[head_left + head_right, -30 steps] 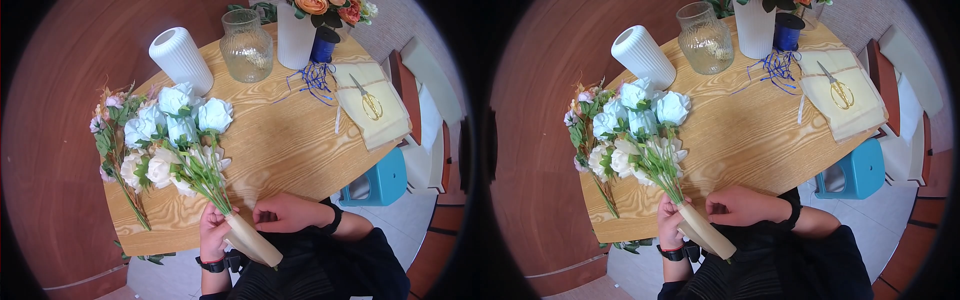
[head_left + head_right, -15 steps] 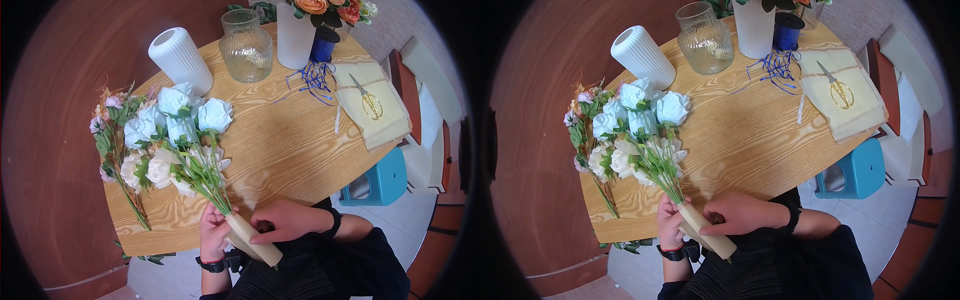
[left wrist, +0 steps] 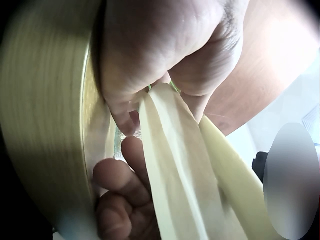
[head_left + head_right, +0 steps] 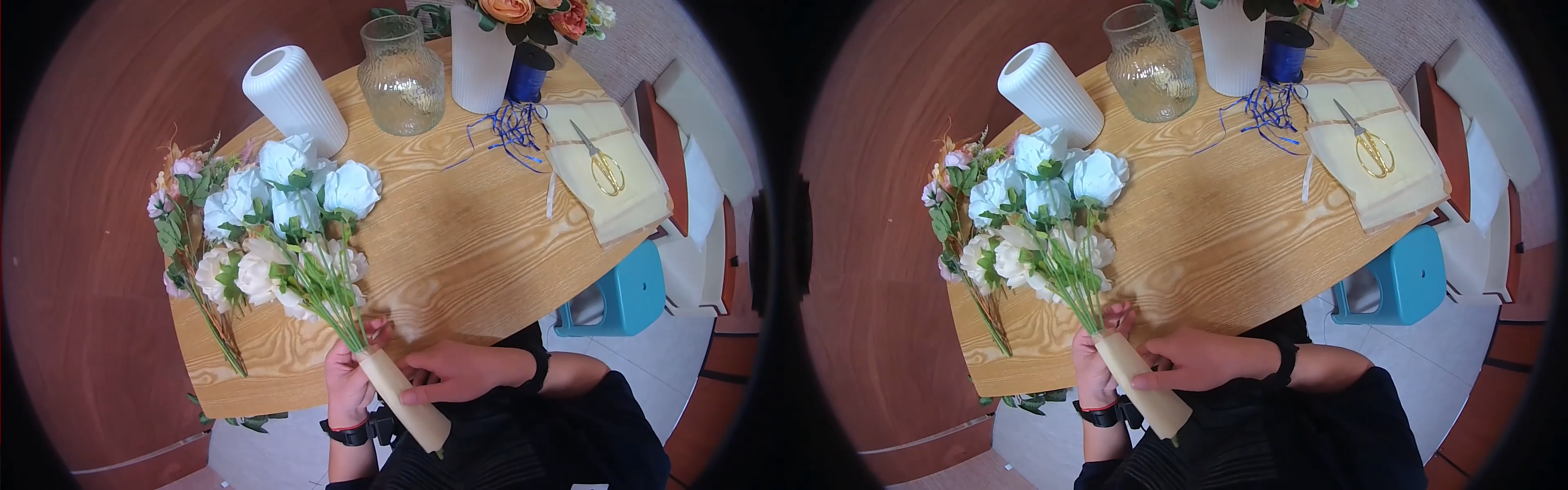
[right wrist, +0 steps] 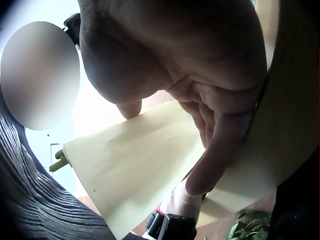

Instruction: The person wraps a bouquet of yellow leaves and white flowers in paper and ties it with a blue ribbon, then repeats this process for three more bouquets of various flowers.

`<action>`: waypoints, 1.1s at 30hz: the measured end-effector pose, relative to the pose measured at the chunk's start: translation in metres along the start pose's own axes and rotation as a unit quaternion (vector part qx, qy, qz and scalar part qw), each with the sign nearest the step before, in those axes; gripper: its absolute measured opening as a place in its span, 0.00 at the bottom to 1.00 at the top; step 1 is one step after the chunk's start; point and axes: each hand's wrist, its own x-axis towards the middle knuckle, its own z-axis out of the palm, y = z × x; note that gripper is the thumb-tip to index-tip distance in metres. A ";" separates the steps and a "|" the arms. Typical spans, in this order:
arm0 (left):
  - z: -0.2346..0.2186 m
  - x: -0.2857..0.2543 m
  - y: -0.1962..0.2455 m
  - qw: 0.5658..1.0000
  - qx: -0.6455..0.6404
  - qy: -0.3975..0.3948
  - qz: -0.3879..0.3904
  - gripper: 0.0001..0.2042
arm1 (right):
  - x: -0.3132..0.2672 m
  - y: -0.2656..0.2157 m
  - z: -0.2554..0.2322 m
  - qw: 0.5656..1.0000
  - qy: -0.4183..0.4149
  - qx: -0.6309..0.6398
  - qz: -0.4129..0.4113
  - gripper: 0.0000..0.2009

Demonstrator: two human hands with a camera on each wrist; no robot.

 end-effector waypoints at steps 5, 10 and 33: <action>0.009 0.000 0.005 1.000 -0.018 -0.013 -0.008 0.12 | 0.003 0.010 0.004 0.999 -0.027 0.029 0.023 0.31; 0.006 0.002 0.005 0.998 -0.009 -0.054 0.011 0.11 | 0.006 0.029 0.023 0.960 -0.025 0.278 -0.001 0.25; -0.014 -0.006 0.008 0.987 -0.109 -0.096 -0.074 0.18 | 0.003 0.005 0.009 0.905 0.063 0.421 0.002 0.27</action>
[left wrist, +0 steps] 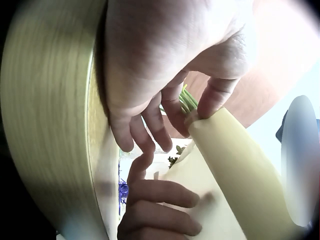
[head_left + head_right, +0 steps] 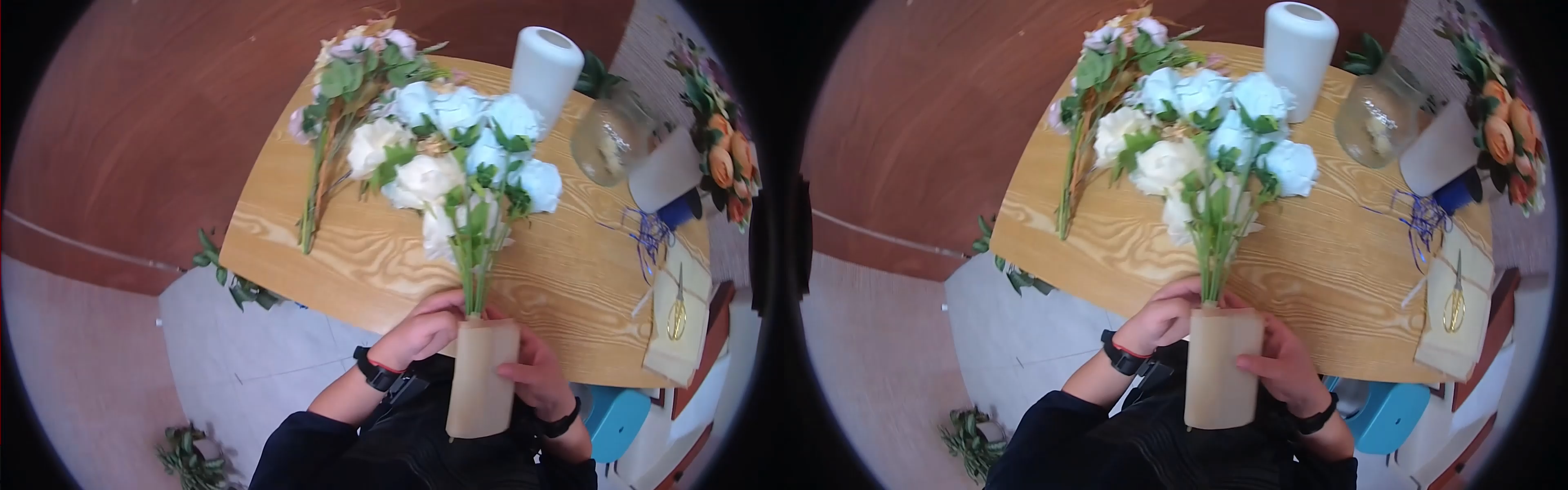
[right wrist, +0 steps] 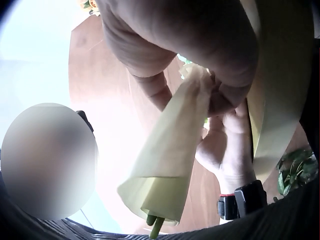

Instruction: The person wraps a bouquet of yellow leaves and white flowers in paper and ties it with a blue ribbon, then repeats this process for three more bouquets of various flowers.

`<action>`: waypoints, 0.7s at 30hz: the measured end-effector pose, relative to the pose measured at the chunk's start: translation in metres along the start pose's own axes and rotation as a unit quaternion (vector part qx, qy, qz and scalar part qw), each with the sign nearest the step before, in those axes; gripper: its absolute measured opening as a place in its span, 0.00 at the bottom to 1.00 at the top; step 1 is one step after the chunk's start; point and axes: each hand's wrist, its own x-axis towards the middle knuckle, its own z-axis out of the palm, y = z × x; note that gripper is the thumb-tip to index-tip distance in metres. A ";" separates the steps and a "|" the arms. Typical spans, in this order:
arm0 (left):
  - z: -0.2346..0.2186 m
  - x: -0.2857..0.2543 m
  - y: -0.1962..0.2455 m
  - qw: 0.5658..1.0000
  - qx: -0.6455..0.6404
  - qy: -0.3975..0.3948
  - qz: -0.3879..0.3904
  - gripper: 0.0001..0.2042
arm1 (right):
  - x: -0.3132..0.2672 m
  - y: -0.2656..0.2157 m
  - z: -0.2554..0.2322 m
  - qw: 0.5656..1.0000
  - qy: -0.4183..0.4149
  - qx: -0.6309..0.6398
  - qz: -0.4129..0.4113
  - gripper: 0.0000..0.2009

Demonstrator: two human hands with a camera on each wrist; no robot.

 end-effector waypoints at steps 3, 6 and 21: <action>-0.003 -0.002 -0.005 0.993 -0.120 -0.002 0.015 0.16 | -0.016 -0.008 -0.012 0.997 0.051 -0.052 0.036 0.25; -0.009 -0.002 -0.009 0.978 -0.206 -0.043 0.015 0.16 | -0.026 -0.021 -0.014 0.976 0.061 -0.208 0.003 0.17; 0.010 0.000 -0.002 0.994 -0.023 0.073 -0.078 0.11 | -0.049 -0.008 0.031 0.774 -0.026 -0.544 -0.323 0.12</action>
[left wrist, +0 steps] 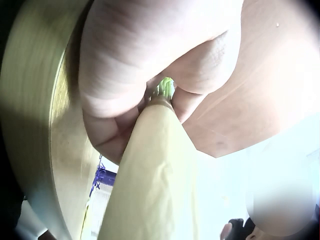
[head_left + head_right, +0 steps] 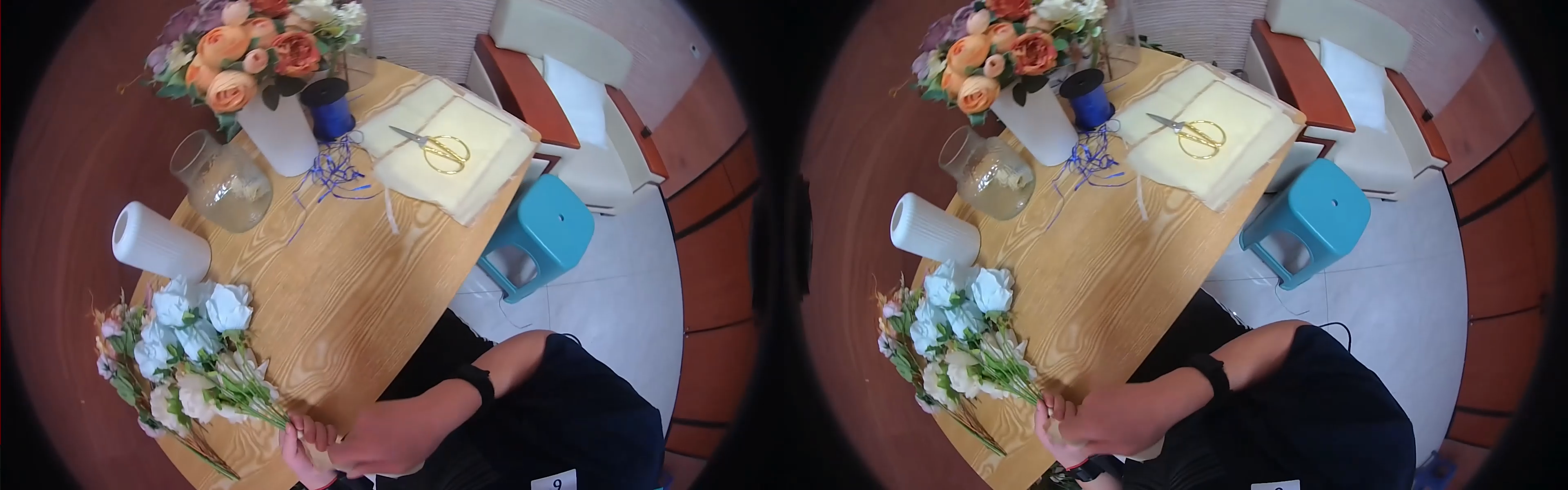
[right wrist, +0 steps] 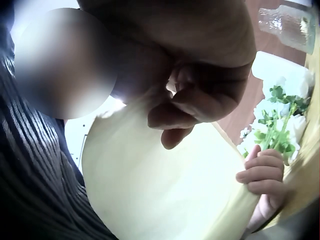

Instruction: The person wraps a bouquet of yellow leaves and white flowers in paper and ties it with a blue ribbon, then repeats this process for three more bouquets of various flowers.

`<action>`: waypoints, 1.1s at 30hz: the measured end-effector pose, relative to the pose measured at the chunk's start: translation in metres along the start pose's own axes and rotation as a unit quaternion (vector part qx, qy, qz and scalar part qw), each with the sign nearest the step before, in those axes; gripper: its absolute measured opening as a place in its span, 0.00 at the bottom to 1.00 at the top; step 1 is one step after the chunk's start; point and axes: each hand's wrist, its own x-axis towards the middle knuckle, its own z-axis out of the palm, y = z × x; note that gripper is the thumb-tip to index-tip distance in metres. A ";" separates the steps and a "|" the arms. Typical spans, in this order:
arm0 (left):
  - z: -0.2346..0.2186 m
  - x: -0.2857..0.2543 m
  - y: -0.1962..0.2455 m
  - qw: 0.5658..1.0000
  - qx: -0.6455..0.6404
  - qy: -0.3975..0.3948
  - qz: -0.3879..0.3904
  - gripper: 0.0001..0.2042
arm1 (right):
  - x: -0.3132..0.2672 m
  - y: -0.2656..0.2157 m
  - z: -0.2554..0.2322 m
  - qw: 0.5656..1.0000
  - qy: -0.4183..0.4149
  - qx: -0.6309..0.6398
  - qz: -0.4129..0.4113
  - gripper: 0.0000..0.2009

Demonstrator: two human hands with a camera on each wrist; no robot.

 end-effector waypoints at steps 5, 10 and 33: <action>0.024 -0.004 -0.007 0.997 0.015 0.074 0.024 0.12 | 0.008 -0.002 0.021 0.994 -0.088 0.012 -0.060 0.10; 0.027 -0.001 -0.001 0.994 0.093 0.056 -0.010 0.12 | 0.016 -0.006 0.037 0.983 -0.058 0.061 -0.162 0.12; 0.051 -0.002 -0.001 0.994 0.102 0.038 0.005 0.13 | 0.038 -0.020 0.057 0.918 -0.214 0.307 -0.134 0.15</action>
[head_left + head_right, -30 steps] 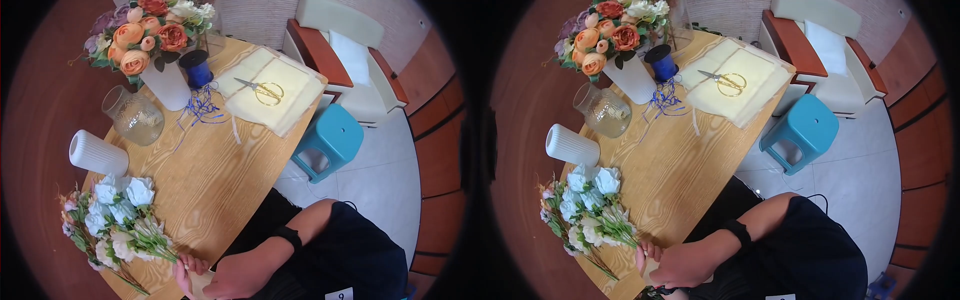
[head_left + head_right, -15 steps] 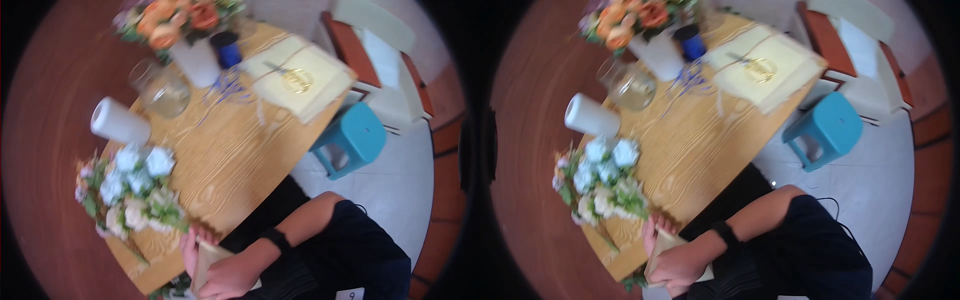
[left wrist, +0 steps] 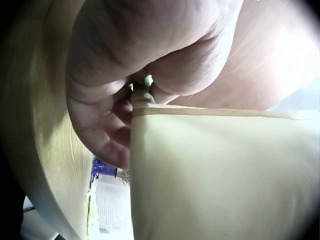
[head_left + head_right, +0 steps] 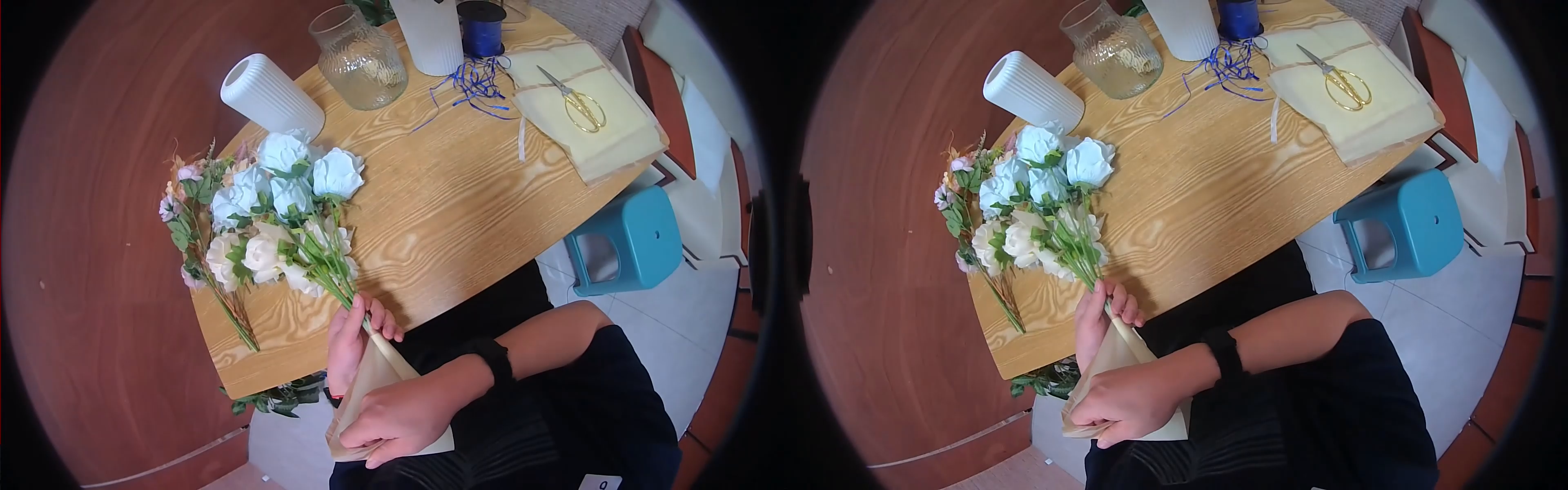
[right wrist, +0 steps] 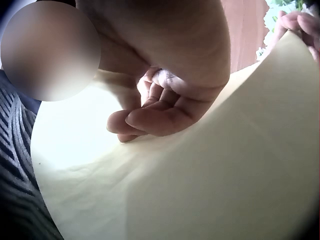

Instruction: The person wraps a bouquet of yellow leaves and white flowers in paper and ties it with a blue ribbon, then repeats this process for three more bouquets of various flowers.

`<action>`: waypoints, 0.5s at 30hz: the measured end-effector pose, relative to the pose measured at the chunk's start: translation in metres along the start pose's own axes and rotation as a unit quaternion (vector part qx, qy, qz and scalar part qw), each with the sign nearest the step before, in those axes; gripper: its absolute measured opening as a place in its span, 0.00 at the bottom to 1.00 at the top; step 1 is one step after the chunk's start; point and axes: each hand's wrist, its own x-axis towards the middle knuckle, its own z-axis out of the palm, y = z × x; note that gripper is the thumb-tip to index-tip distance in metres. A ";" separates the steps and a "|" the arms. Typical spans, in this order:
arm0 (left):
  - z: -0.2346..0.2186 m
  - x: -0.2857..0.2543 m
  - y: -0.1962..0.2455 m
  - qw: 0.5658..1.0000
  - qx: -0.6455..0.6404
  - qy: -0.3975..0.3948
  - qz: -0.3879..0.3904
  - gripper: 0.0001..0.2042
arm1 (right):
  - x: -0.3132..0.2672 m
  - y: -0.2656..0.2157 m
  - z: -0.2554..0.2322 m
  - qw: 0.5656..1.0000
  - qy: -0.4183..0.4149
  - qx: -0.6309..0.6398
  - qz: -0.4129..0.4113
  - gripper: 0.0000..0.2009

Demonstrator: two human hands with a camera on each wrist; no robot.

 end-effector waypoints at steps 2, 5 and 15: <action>0.000 0.000 0.000 1.000 -0.011 -0.002 -0.001 0.13 | 0.002 0.000 -0.001 1.000 -0.018 0.010 0.015 0.16; -0.001 -0.001 0.001 0.999 -0.032 -0.011 0.004 0.13 | 0.002 -0.003 -0.003 0.998 -0.038 0.033 0.036 0.16; -0.005 0.005 -0.009 0.997 0.055 0.006 0.052 0.14 | -0.026 -0.011 -0.006 0.994 -0.061 0.018 0.088 0.14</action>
